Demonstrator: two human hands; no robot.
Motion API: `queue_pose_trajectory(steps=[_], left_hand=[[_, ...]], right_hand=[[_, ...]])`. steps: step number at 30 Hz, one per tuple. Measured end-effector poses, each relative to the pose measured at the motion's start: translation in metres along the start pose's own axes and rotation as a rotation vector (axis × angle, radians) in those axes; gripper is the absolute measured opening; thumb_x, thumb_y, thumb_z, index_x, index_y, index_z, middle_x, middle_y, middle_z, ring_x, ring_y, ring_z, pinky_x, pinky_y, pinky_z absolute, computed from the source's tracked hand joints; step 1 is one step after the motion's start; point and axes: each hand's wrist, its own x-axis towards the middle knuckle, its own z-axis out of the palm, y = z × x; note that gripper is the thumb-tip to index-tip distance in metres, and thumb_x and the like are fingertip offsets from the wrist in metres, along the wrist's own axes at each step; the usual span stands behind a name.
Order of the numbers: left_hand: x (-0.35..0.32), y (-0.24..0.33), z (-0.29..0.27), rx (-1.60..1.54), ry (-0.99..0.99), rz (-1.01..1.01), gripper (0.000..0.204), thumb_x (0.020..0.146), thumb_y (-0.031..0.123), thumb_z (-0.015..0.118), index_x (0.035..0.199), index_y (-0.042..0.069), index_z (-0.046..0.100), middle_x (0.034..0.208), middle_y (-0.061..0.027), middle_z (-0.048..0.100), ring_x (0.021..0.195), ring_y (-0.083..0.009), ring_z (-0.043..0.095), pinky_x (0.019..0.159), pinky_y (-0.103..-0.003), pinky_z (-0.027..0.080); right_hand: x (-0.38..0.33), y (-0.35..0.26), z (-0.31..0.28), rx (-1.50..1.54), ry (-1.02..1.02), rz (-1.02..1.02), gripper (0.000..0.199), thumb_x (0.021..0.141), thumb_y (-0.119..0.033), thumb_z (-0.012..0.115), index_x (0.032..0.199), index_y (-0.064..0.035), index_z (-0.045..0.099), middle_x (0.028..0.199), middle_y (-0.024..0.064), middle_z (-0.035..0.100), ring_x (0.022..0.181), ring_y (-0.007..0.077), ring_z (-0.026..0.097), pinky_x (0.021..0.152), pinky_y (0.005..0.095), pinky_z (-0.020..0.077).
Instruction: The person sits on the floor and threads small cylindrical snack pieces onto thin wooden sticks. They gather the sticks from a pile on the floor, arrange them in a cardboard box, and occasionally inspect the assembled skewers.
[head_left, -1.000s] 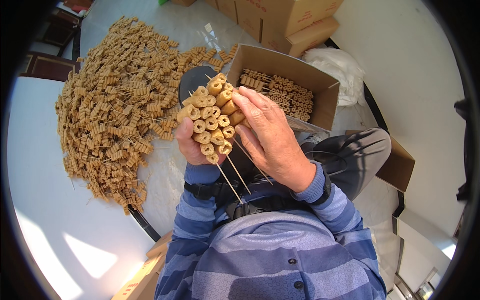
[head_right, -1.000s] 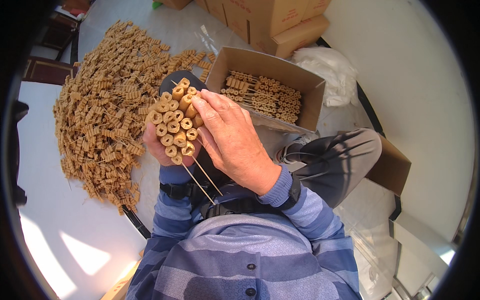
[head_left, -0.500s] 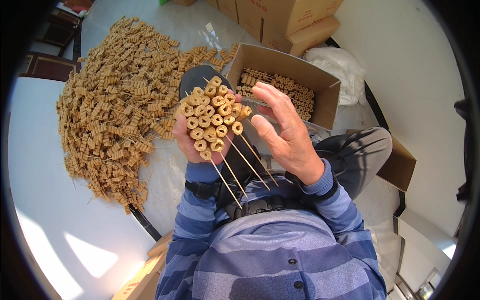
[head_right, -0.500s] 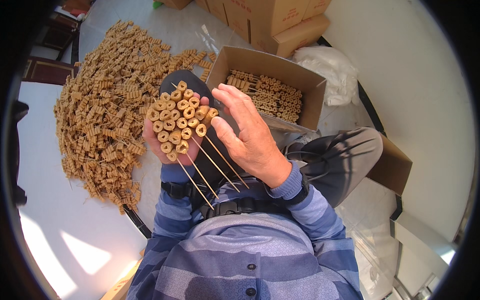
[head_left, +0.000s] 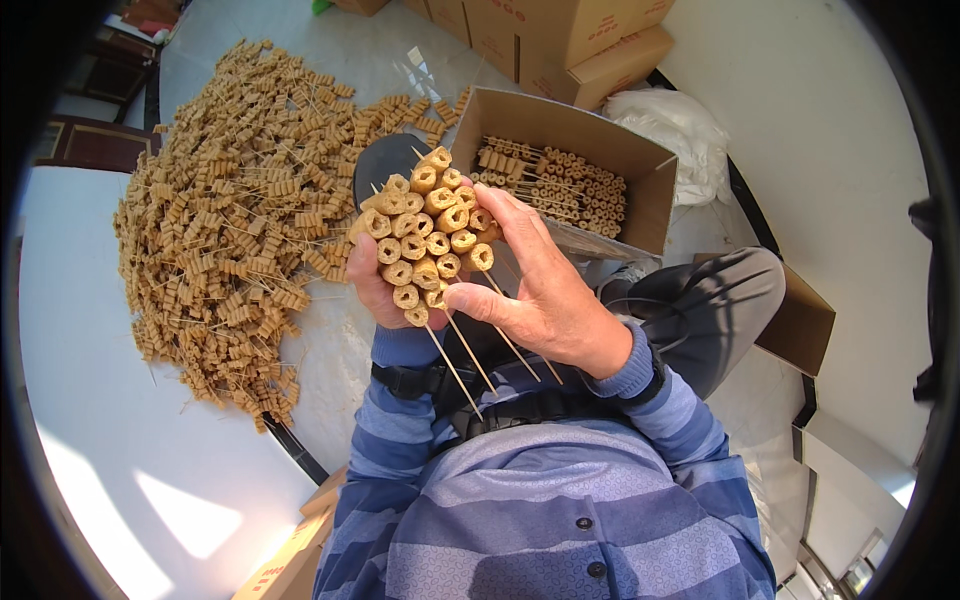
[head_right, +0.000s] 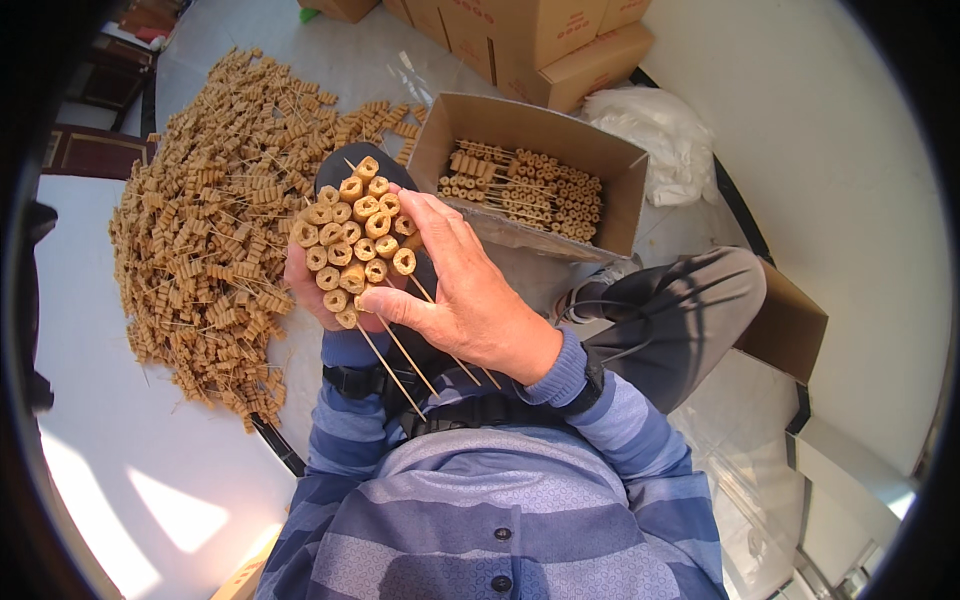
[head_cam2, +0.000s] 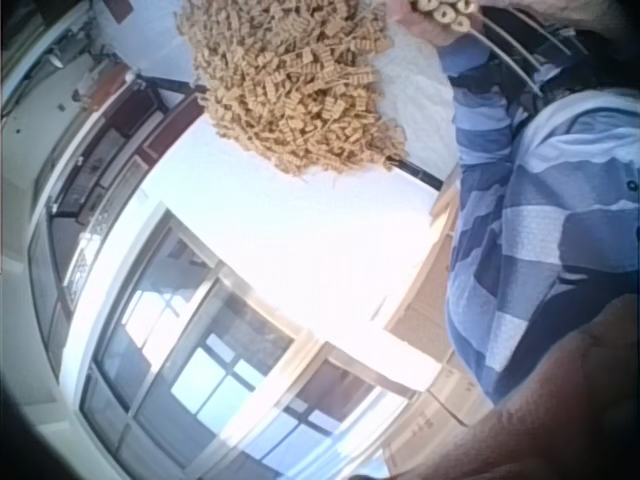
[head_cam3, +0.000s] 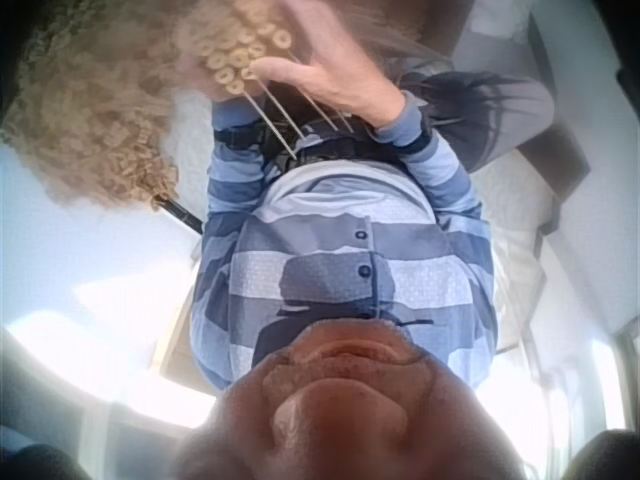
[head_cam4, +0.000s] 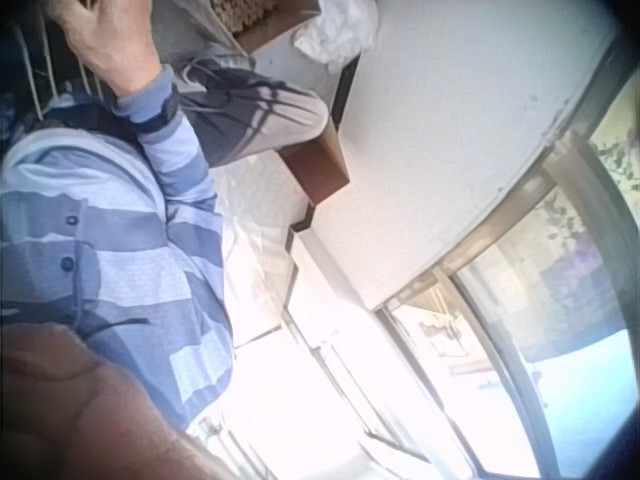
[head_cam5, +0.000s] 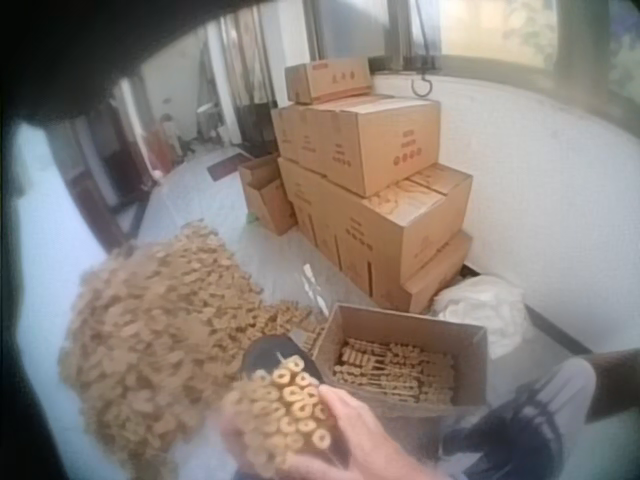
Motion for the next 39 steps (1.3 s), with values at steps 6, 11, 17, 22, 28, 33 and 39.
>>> queue_pose_trajectory(steps=[6, 11, 17, 22, 28, 33, 39], left_hand=[[0.004, -0.005, 0.007, 0.005, -0.09, 0.031, 0.087, 0.089, 0.061, 0.053, 0.147, -0.003, 0.039, 0.142, -0.0206, 0.053, 0.126, -0.0345, 0.057, 0.107, -0.046, 0.047], [0.008, -0.007, 0.016, -0.002, -0.029, 0.094, 0.078, 0.092, 0.056, 0.05, 0.144, -0.003, 0.044, 0.143, -0.0178, 0.053, 0.13, -0.0293, 0.055, 0.111, -0.04, 0.042], [0.014, 0.004, 0.019, -0.009, -0.04, 0.075, 0.077, 0.094, 0.055, 0.044, 0.145, -0.002, 0.043, 0.146, -0.0173, 0.05, 0.131, -0.029, 0.052, 0.111, -0.04, 0.042], [0.02, 0.011, 0.024, 0.071, -0.045, 0.104, 0.074, 0.095, 0.053, 0.046, 0.145, -0.002, 0.043, 0.143, -0.0166, 0.052, 0.13, -0.0283, 0.053, 0.111, -0.04, 0.042], [0.019, -0.001, 0.025, 0.018, -0.058, 0.159, 0.07, 0.095, 0.047, 0.049, 0.144, -0.002, 0.043, 0.141, -0.016, 0.054, 0.127, -0.0275, 0.055, 0.11, -0.039, 0.042], [0.019, -0.014, 0.023, 0.031, 0.005, 0.209, 0.069, 0.095, 0.05, 0.048, 0.142, -0.001, 0.045, 0.139, -0.0152, 0.055, 0.124, -0.0268, 0.056, 0.107, -0.039, 0.044], [0.016, -0.02, 0.026, 0.1, 0.16, 0.172, 0.079, 0.093, 0.061, 0.047, 0.142, -0.001, 0.044, 0.137, -0.0165, 0.055, 0.124, -0.028, 0.056, 0.105, -0.04, 0.045]], right_hand=[[0.012, 0.001, 0.0, -0.242, 0.099, -0.101, 0.102, 0.086, -0.053, 0.073, 0.156, 0.0022, 0.023, 0.158, 0.0274, 0.026, 0.148, 0.0406, 0.025, 0.121, 0.0475, 0.0218], [0.029, 0.007, 0.018, -0.442, 0.093, -0.228, 0.098, 0.091, -0.066, 0.056, 0.155, 0.0014, 0.024, 0.158, 0.0268, 0.024, 0.146, 0.0427, 0.026, 0.119, 0.0517, 0.0219], [0.036, -0.002, 0.018, -0.382, 0.01, -0.156, 0.103, 0.09, -0.069, 0.056, 0.156, 0.0027, 0.023, 0.158, 0.0295, 0.024, 0.147, 0.0443, 0.025, 0.12, 0.0507, 0.0205], [0.04, -0.014, 0.027, -0.437, 0.087, -0.122, 0.097, 0.091, -0.058, 0.062, 0.154, 0.0047, 0.024, 0.155, 0.0321, 0.028, 0.146, 0.0452, 0.027, 0.12, 0.0498, 0.0219], [0.04, -0.009, 0.031, -0.301, 0.1, 0.039, 0.096, 0.093, -0.052, 0.06, 0.152, 0.0112, 0.02, 0.153, 0.0352, 0.027, 0.146, 0.047, 0.026, 0.122, 0.0485, 0.0202], [0.039, -0.001, 0.022, -0.31, -0.034, 0.072, 0.098, 0.092, -0.057, 0.055, 0.153, 0.0105, 0.017, 0.155, 0.0345, 0.025, 0.146, 0.0468, 0.025, 0.121, 0.0501, 0.0216], [0.037, 0.011, 0.021, -0.217, -0.065, 0.125, 0.103, 0.09, -0.064, 0.054, 0.151, 0.012, 0.019, 0.154, 0.0345, 0.026, 0.145, 0.0455, 0.026, 0.122, 0.0477, 0.0215]])
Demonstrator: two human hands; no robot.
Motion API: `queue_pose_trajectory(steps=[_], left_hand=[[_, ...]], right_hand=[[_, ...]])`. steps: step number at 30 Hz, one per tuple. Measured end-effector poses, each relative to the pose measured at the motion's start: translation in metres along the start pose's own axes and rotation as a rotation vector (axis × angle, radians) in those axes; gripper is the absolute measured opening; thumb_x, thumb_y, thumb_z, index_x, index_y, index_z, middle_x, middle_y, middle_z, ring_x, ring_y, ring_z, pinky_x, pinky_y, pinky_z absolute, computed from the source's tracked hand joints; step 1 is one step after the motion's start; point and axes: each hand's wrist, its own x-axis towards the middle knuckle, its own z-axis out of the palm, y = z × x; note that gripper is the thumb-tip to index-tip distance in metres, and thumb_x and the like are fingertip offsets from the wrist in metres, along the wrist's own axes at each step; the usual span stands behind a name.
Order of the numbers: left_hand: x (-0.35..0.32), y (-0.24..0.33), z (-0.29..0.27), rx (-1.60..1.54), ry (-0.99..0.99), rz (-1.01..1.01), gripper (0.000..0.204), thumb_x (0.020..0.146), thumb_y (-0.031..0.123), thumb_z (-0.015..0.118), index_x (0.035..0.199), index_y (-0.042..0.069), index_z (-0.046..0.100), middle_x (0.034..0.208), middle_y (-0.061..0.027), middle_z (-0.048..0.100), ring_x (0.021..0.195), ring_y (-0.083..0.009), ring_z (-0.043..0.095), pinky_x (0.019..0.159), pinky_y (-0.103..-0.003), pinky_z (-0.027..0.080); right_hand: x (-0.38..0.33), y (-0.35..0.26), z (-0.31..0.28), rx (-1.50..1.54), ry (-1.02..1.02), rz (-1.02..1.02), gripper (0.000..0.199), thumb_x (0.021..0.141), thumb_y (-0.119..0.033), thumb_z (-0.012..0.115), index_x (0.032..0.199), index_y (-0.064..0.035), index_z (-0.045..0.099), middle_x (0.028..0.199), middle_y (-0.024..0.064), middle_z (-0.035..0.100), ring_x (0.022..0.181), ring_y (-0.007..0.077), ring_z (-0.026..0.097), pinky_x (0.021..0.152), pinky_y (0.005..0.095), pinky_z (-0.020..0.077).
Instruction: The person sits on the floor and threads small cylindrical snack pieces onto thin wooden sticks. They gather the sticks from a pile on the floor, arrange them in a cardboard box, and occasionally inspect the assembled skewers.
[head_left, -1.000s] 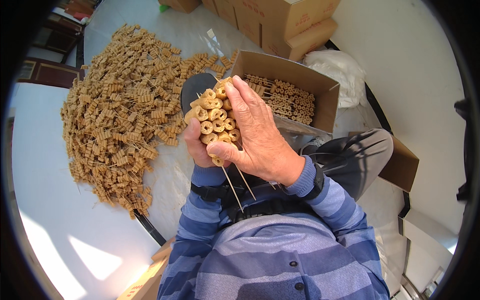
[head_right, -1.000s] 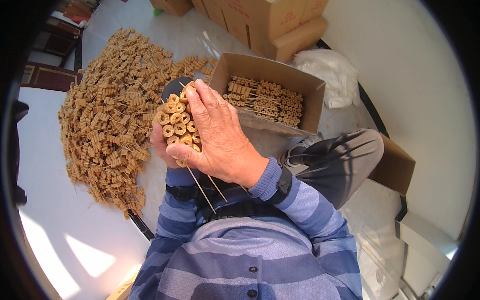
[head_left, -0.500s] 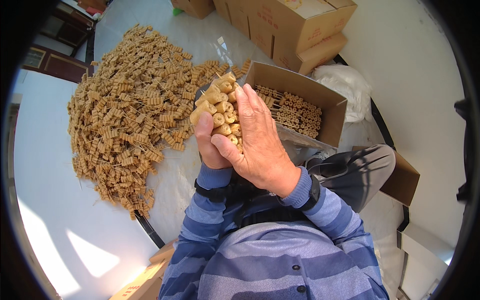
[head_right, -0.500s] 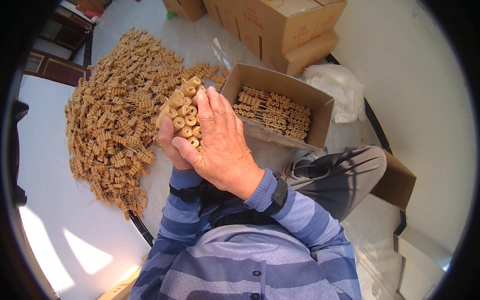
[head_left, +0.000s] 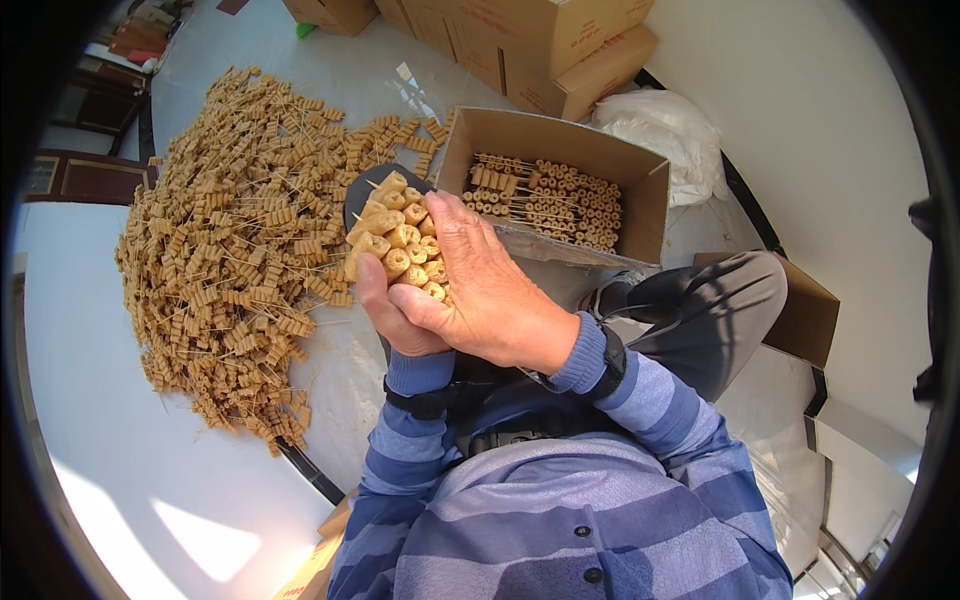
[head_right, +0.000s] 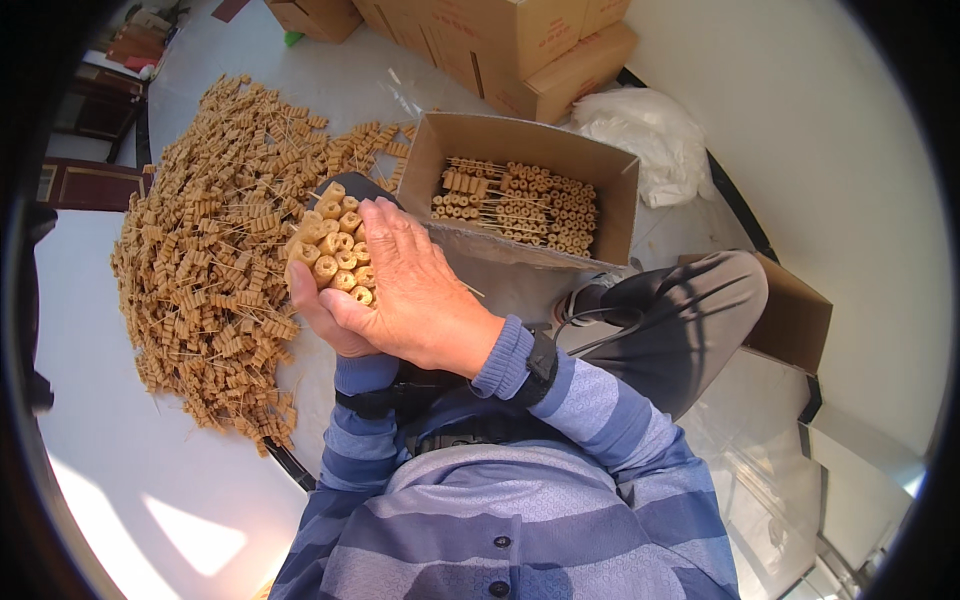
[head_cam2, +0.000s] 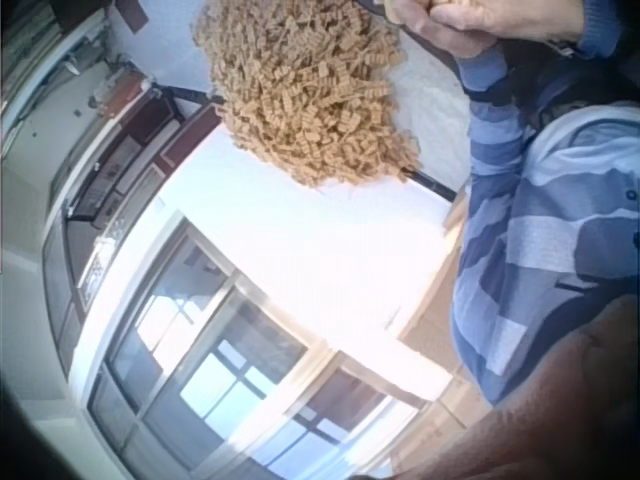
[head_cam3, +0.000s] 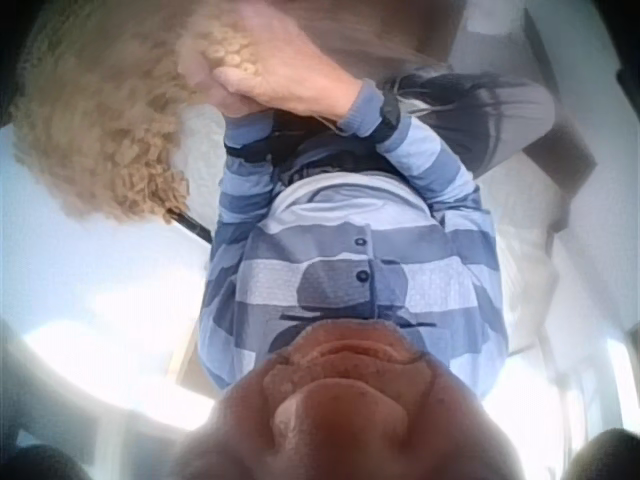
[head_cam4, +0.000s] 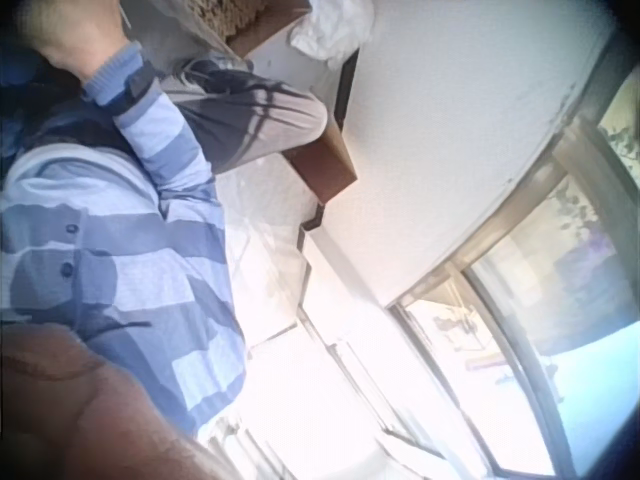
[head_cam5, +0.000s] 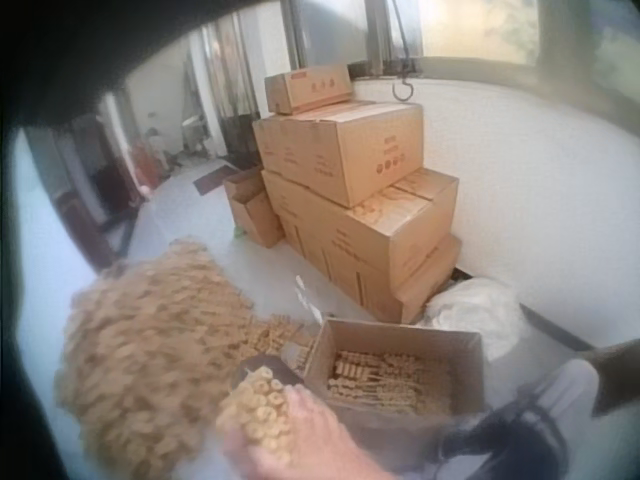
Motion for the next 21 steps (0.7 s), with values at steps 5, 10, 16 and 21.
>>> queue_pose_trajectory(steps=[5, 10, 16, 21], left_hand=[[-0.001, -0.003, 0.003, 0.056, 0.01, 0.045, 0.081, 0.093, 0.064, 0.045, 0.142, -0.001, 0.043, 0.136, -0.0178, 0.055, 0.123, -0.0304, 0.057, 0.105, -0.042, 0.046], [0.004, -0.018, 0.002, 0.116, -0.014, 0.077, 0.08, 0.094, 0.064, 0.041, 0.142, 0.0, 0.045, 0.135, -0.0172, 0.056, 0.122, -0.03, 0.057, 0.104, -0.043, 0.046], [0.016, -0.045, 0.008, 0.177, -0.049, 0.117, 0.075, 0.097, 0.059, 0.041, 0.142, 0.0, 0.044, 0.135, -0.0188, 0.056, 0.121, -0.0323, 0.059, 0.104, -0.045, 0.048], [0.018, -0.059, 0.017, 0.206, -0.027, 0.082, 0.073, 0.099, 0.057, 0.042, 0.142, -0.001, 0.044, 0.135, -0.0175, 0.057, 0.121, -0.0305, 0.059, 0.104, -0.045, 0.047]], right_hand=[[0.002, 0.005, -0.002, 0.109, 0.072, 0.072, 0.11, 0.08, -0.056, 0.07, 0.15, 0.0118, 0.019, 0.149, 0.0342, 0.033, 0.141, 0.0449, 0.033, 0.119, 0.0448, 0.0292], [0.006, 0.017, -0.016, 0.287, -0.023, 0.129, 0.103, 0.075, -0.048, 0.077, 0.143, 0.0128, 0.03, 0.137, 0.0315, 0.044, 0.13, 0.0413, 0.046, 0.112, 0.0429, 0.0373], [0.012, 0.046, -0.04, 0.432, -0.035, 0.17, 0.102, 0.073, -0.044, 0.08, 0.144, 0.011, 0.032, 0.137, 0.0292, 0.045, 0.13, 0.0361, 0.047, 0.11, 0.0404, 0.0392], [0.015, 0.063, -0.043, 0.296, -0.06, 0.143, 0.101, 0.073, -0.042, 0.078, 0.145, 0.0114, 0.031, 0.14, 0.0288, 0.043, 0.133, 0.0354, 0.045, 0.113, 0.0411, 0.037]])
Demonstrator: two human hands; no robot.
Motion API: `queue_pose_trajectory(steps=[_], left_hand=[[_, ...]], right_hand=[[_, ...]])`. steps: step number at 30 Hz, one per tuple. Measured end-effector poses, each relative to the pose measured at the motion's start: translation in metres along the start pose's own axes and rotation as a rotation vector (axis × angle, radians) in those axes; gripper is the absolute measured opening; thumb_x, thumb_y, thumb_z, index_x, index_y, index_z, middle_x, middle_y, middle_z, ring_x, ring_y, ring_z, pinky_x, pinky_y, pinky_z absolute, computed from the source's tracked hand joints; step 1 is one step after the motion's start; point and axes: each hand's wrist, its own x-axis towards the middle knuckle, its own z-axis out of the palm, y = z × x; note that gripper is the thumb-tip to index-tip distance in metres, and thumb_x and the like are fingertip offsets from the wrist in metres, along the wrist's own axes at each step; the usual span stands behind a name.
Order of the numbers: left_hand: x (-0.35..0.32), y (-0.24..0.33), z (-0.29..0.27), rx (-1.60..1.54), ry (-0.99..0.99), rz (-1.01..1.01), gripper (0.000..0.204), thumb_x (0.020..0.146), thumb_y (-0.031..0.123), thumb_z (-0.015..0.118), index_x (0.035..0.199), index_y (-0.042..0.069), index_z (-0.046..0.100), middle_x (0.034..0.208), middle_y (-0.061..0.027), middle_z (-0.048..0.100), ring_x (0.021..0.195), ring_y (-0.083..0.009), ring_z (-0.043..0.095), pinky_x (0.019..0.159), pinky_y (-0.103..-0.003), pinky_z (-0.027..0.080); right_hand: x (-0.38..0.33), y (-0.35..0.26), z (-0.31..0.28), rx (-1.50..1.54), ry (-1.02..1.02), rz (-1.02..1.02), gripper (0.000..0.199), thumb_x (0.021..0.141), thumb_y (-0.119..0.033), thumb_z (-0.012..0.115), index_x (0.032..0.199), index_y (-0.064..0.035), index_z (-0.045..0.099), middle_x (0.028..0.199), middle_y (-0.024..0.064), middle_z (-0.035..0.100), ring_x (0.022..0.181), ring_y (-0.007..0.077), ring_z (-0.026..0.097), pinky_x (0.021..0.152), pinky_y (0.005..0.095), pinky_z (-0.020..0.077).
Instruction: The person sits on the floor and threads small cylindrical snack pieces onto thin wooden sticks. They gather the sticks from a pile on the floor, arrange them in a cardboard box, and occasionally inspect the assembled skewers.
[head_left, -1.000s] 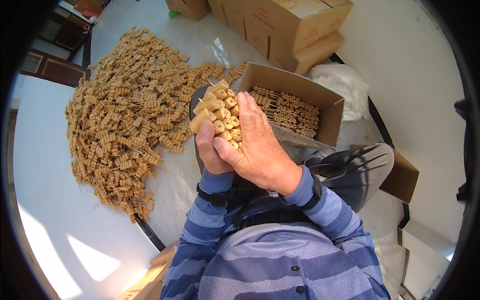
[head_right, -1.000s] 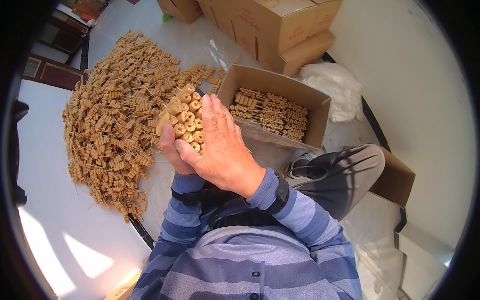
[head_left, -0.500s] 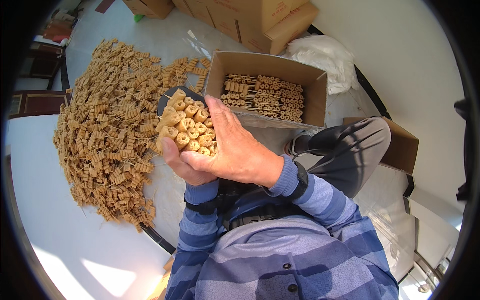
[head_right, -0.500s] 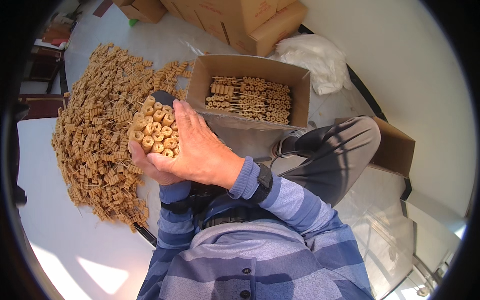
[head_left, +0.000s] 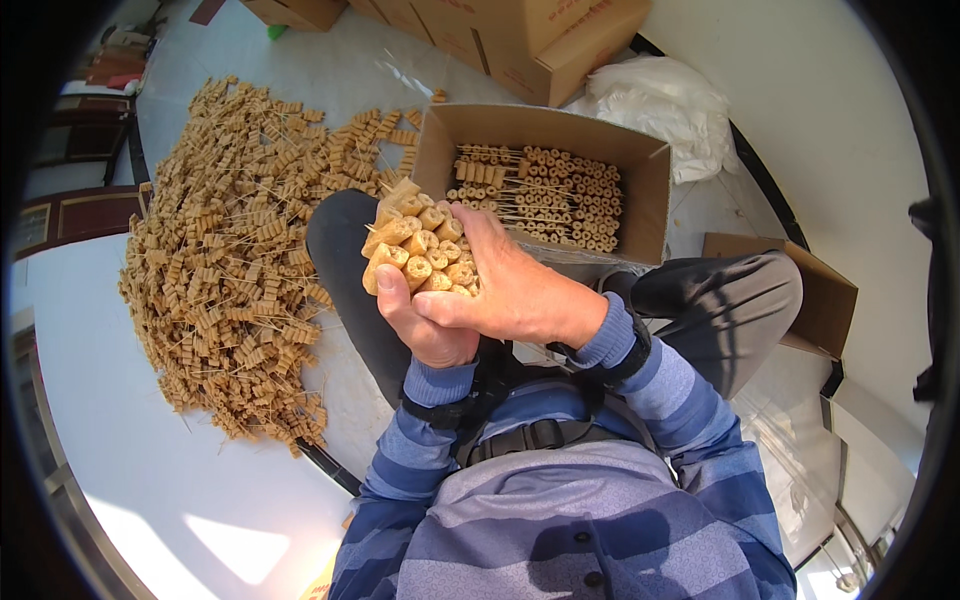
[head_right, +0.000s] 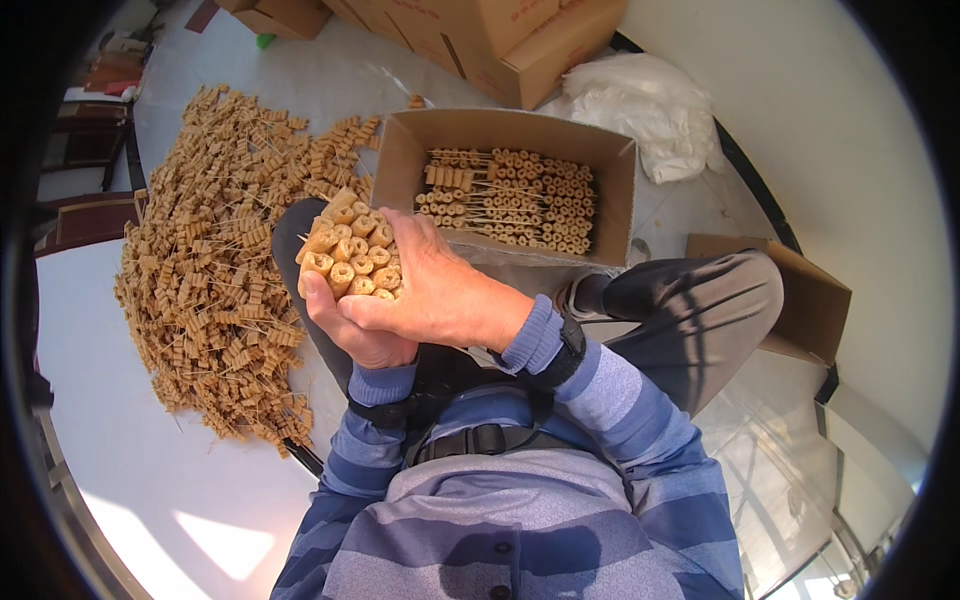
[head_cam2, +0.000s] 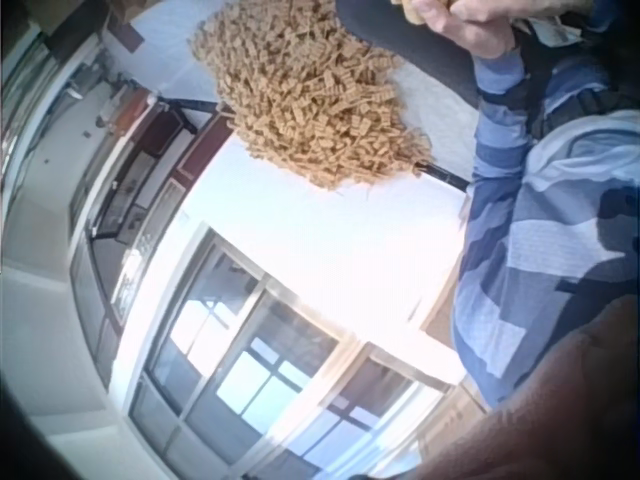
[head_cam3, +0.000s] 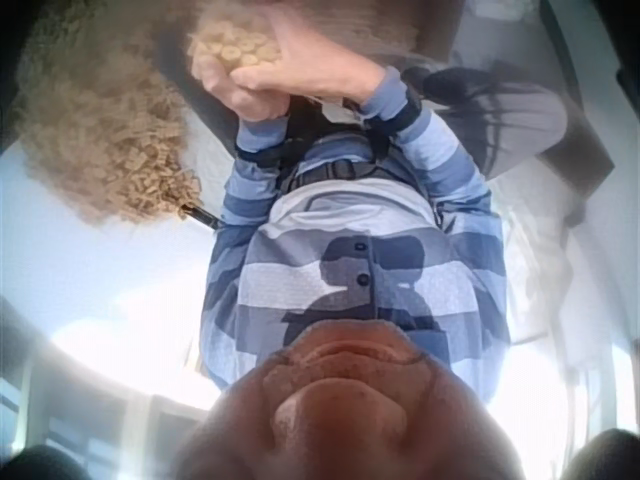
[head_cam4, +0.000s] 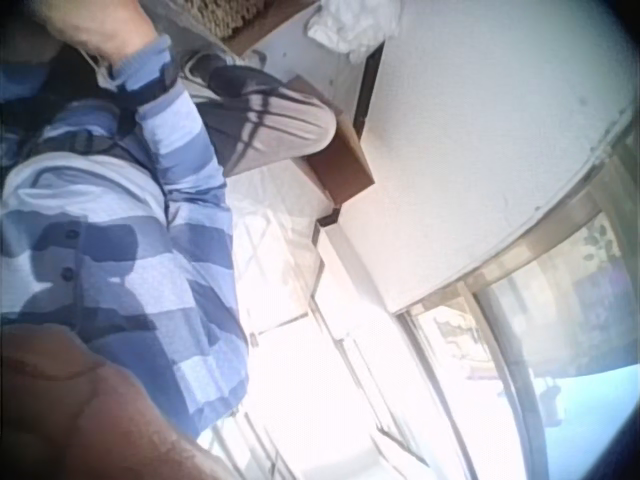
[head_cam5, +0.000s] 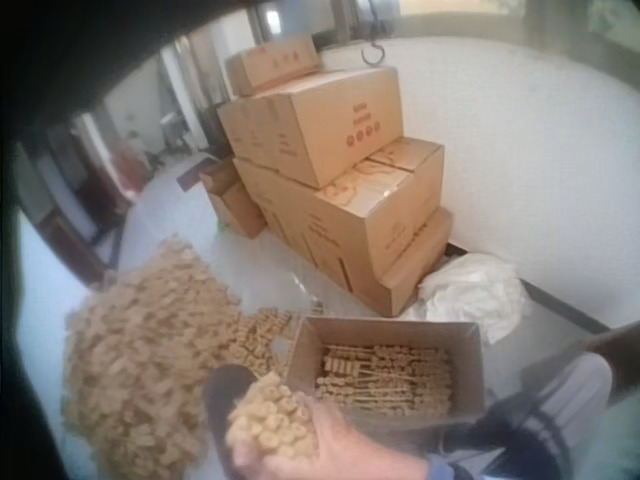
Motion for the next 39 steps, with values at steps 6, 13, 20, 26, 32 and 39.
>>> queue_pose_trajectory(steps=[6, 13, 20, 26, 32, 39], left_hand=[[0.006, -0.005, 0.011, 0.014, -0.109, -0.073, 0.074, 0.097, 0.056, 0.047, 0.144, -0.002, 0.042, 0.138, -0.0164, 0.054, 0.125, -0.0291, 0.056, 0.107, -0.043, 0.045], [0.058, 0.014, 0.019, 0.097, -0.536, -0.285, 0.105, 0.09, 0.062, 0.061, 0.159, 0.003, 0.009, 0.159, -0.0177, 0.023, 0.145, -0.0299, 0.033, 0.118, -0.042, 0.031], [0.159, -0.035, 0.002, 1.515, -1.107, -0.164, 0.053, 0.1, 0.025, 0.056, 0.143, -0.002, 0.044, 0.142, -0.0245, 0.048, 0.131, -0.0384, 0.049, 0.11, -0.043, 0.041], [0.203, -0.159, -0.02, 2.122, -1.235, -0.384, 0.049, 0.091, 0.016, 0.061, 0.138, 0.004, 0.053, 0.144, -0.0215, 0.049, 0.134, -0.0381, 0.048, 0.113, -0.046, 0.04], [0.214, -0.195, -0.058, 2.234, -1.286, -0.531, 0.058, 0.086, 0.023, 0.071, 0.141, 0.014, 0.053, 0.152, -0.0135, 0.045, 0.141, -0.0369, 0.042, 0.116, -0.049, 0.034], [0.208, -0.168, -0.042, 2.24, -1.231, -0.622, 0.066, 0.084, 0.029, 0.075, 0.144, 0.014, 0.052, 0.155, -0.015, 0.038, 0.143, -0.0372, 0.039, 0.116, -0.051, 0.032]], right_hand=[[-0.002, 0.004, -0.012, 0.227, 0.042, 0.07, 0.098, 0.075, -0.04, 0.078, 0.145, 0.0104, 0.031, 0.136, 0.0242, 0.048, 0.129, 0.0304, 0.05, 0.111, 0.0388, 0.0394], [-0.013, -0.005, -0.091, 0.353, 0.111, 0.165, 0.094, 0.08, -0.045, 0.079, 0.142, 0.0097, 0.034, 0.13, 0.0174, 0.054, 0.119, 0.0209, 0.054, 0.101, 0.0337, 0.0463], [-0.024, -0.014, -0.166, 0.081, 0.238, 0.092, 0.082, 0.084, -0.039, 0.079, 0.14, 0.0065, 0.04, 0.126, 0.014, 0.057, 0.113, 0.018, 0.058, 0.098, 0.0325, 0.0488], [-0.024, -0.017, -0.194, -0.153, 0.192, 0.167, 0.094, 0.079, -0.059, 0.071, 0.142, 0.0035, 0.04, 0.13, 0.0152, 0.053, 0.121, 0.0221, 0.053, 0.106, 0.0342, 0.0402], [-0.013, -0.005, -0.199, -0.074, 0.177, 0.207, 0.097, 0.077, -0.058, 0.075, 0.142, 0.0048, 0.039, 0.129, 0.0158, 0.054, 0.12, 0.0223, 0.054, 0.104, 0.0339, 0.042], [0.007, 0.02, -0.173, -0.197, 0.205, 0.134, 0.094, 0.074, -0.044, 0.083, 0.14, 0.0066, 0.039, 0.127, 0.0189, 0.055, 0.119, 0.0252, 0.056, 0.104, 0.0373, 0.0449]])
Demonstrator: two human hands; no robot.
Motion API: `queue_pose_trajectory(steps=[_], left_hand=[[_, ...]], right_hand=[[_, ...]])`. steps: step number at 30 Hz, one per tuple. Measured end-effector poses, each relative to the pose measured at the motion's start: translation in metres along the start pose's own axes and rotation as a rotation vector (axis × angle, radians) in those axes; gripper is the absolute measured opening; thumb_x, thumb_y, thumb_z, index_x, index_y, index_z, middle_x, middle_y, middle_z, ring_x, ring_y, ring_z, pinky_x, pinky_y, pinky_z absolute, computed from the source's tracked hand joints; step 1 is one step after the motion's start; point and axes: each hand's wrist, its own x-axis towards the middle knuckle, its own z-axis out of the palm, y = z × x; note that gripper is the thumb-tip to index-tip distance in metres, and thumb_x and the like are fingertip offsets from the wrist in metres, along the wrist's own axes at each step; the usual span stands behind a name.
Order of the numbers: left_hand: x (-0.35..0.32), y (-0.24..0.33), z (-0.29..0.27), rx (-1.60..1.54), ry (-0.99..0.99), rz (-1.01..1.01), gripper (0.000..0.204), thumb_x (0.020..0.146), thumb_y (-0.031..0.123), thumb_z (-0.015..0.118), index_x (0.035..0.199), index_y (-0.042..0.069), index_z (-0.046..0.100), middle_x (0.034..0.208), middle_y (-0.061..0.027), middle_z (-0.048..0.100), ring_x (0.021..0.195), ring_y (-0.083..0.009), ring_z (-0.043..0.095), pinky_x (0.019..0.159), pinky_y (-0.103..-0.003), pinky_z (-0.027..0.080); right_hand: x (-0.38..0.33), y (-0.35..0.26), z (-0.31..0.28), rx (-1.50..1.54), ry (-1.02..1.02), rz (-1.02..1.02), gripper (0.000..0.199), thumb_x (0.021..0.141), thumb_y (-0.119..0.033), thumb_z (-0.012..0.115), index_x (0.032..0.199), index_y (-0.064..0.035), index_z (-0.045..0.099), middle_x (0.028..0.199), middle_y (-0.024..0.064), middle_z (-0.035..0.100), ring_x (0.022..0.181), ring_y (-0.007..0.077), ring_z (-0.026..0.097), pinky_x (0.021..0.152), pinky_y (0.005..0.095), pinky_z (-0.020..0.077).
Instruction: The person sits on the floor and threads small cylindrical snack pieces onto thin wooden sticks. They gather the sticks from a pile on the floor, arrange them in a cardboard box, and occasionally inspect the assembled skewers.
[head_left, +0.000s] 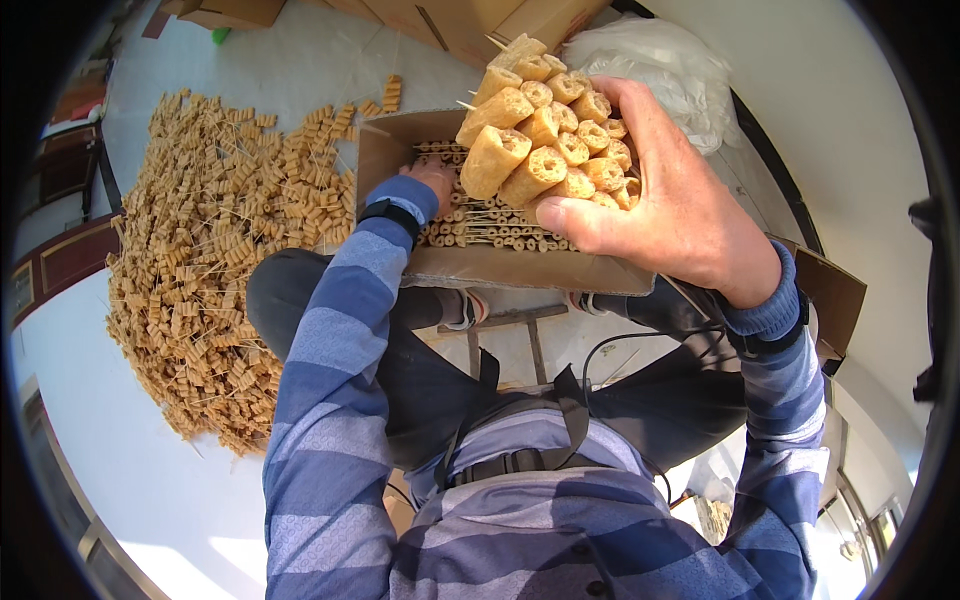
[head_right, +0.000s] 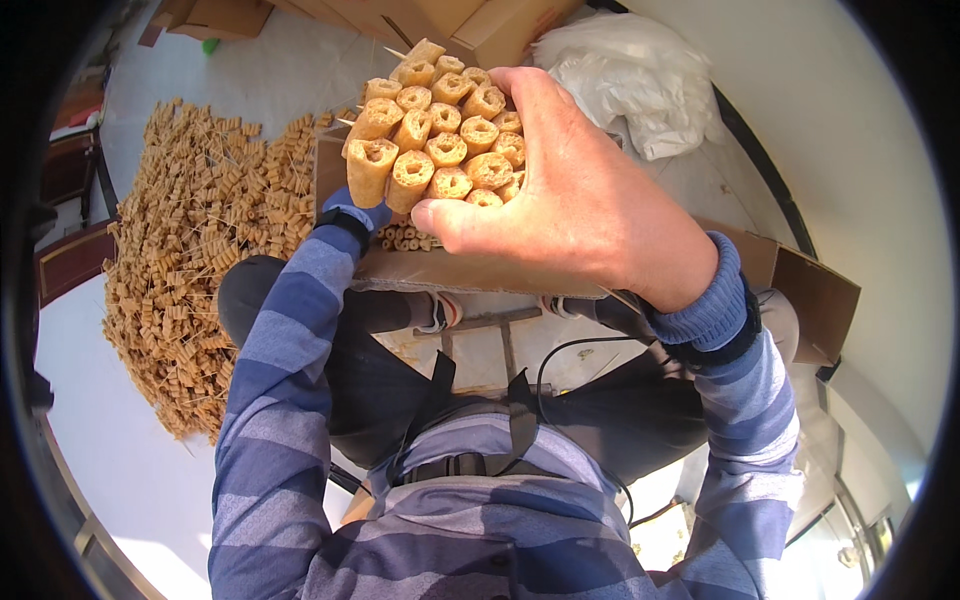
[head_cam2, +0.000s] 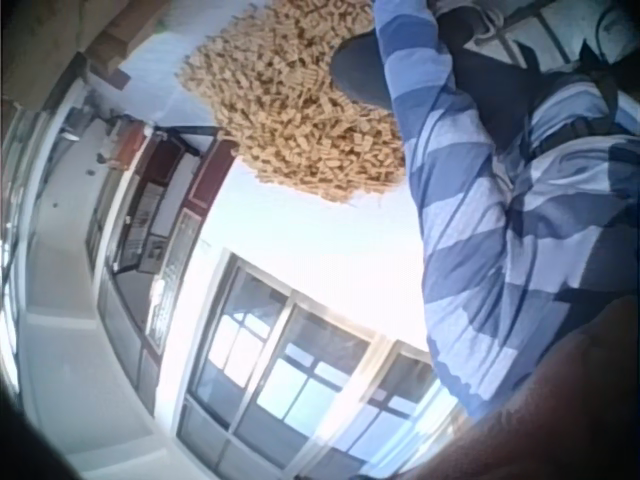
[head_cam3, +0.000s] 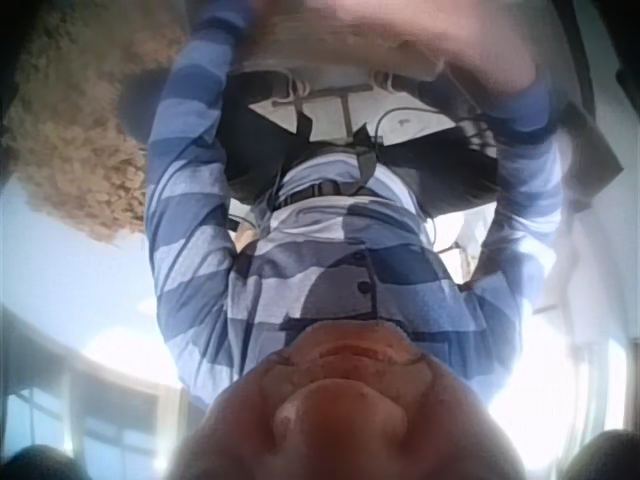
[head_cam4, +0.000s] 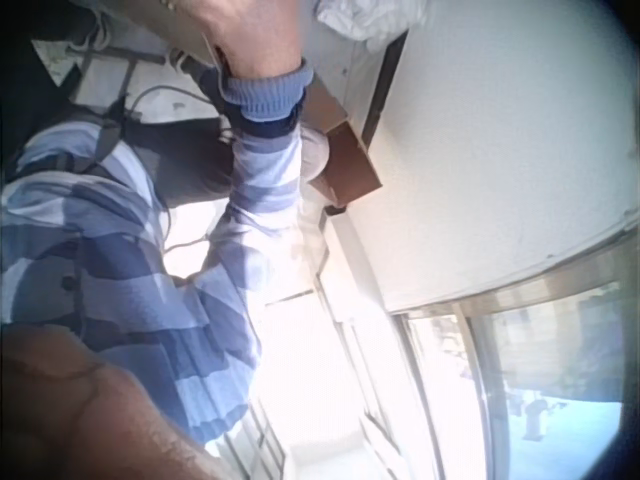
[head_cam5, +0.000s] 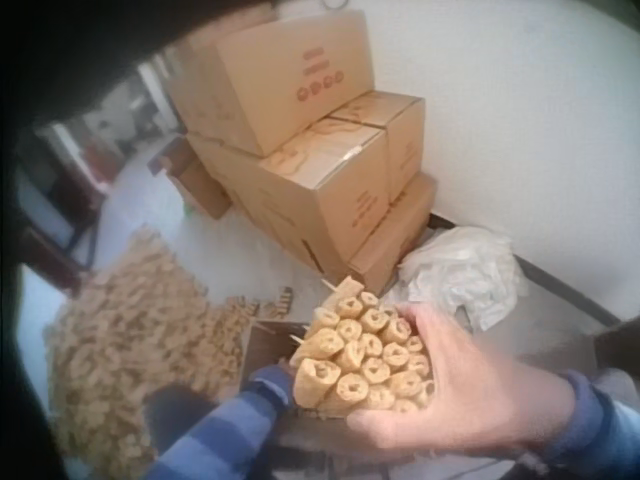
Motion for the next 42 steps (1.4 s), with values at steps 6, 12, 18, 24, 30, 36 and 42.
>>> queue_pose_trajectory(steps=[6, 12, 18, 24, 30, 36, 42], left_hand=[[-0.045, 0.013, -0.017, 0.002, -0.002, -0.054, 0.065, 0.082, 0.047, 0.071, 0.137, 0.016, 0.058, 0.144, -0.0145, 0.052, 0.13, -0.0353, 0.051, 0.107, -0.048, 0.042], [-0.062, 0.0, -0.004, 0.047, -0.04, -0.102, 0.069, 0.079, 0.064, 0.067, 0.13, 0.018, 0.065, 0.132, -0.014, 0.065, 0.118, -0.0333, 0.063, 0.099, -0.044, 0.051], [-0.06, -0.019, 0.025, -0.056, 0.027, -0.054, 0.049, 0.088, 0.042, 0.06, 0.129, 0.016, 0.065, 0.133, -0.014, 0.064, 0.118, -0.0328, 0.064, 0.097, -0.046, 0.053], [-0.016, -0.023, 0.079, -0.187, 0.039, -0.187, 0.061, 0.09, 0.049, 0.058, 0.138, 0.011, 0.056, 0.138, -0.0206, 0.057, 0.123, -0.038, 0.059, 0.102, -0.046, 0.05], [0.006, -0.021, 0.105, -0.034, -0.012, -0.046, 0.054, 0.097, 0.037, 0.048, 0.143, 0.008, 0.05, 0.145, -0.019, 0.05, 0.135, -0.0365, 0.046, 0.109, -0.047, 0.039], [-0.026, -0.003, 0.08, 0.114, -0.025, 0.074, 0.044, 0.099, 0.024, 0.045, 0.14, 0.011, 0.052, 0.144, -0.0161, 0.052, 0.134, -0.0345, 0.044, 0.106, -0.05, 0.034], [-0.032, -0.001, 0.085, 0.058, 0.14, 0.064, 0.039, 0.099, 0.02, 0.044, 0.134, 0.007, 0.056, 0.135, -0.0147, 0.058, 0.128, -0.0342, 0.049, 0.103, -0.051, 0.037]], right_hand=[[0.01, 0.019, 0.041, -0.337, 0.129, -0.257, 0.084, 0.069, -0.032, 0.082, 0.13, 0.0094, 0.042, 0.118, 0.0271, 0.053, 0.112, 0.0416, 0.054, 0.1, 0.0455, 0.0459], [0.019, 0.038, 0.078, -0.531, 0.156, -0.34, 0.084, 0.068, -0.032, 0.082, 0.132, 0.0066, 0.043, 0.126, 0.0239, 0.053, 0.117, 0.0394, 0.052, 0.101, 0.0448, 0.0442], [0.033, 0.065, 0.12, -0.618, 0.061, -0.39, 0.091, 0.07, -0.037, 0.083, 0.139, 0.0052, 0.041, 0.135, 0.0229, 0.047, 0.126, 0.037, 0.046, 0.105, 0.0456, 0.0393], [0.055, 0.089, 0.139, -0.731, 0.055, -0.42, 0.092, 0.07, -0.038, 0.083, 0.141, 0.0023, 0.04, 0.138, 0.0203, 0.046, 0.13, 0.0352, 0.044, 0.106, 0.0449, 0.0383], [0.073, 0.116, 0.158, -0.809, -0.024, -0.469, 0.089, 0.072, -0.035, 0.081, 0.142, 0.0003, 0.04, 0.139, 0.0188, 0.046, 0.131, 0.0347, 0.044, 0.106, 0.0453, 0.0383], [0.086, 0.14, 0.18, -0.829, 0.01, -0.466, 0.079, 0.076, -0.029, 0.076, 0.142, -0.0026, 0.041, 0.14, 0.0173, 0.047, 0.131, 0.0346, 0.044, 0.107, 0.0467, 0.0385], [0.097, 0.159, 0.2, -0.82, 0.032, -0.487, 0.071, 0.079, -0.024, 0.071, 0.142, -0.0042, 0.043, 0.139, 0.0156, 0.048, 0.131, 0.0341, 0.045, 0.108, 0.0474, 0.0385]])
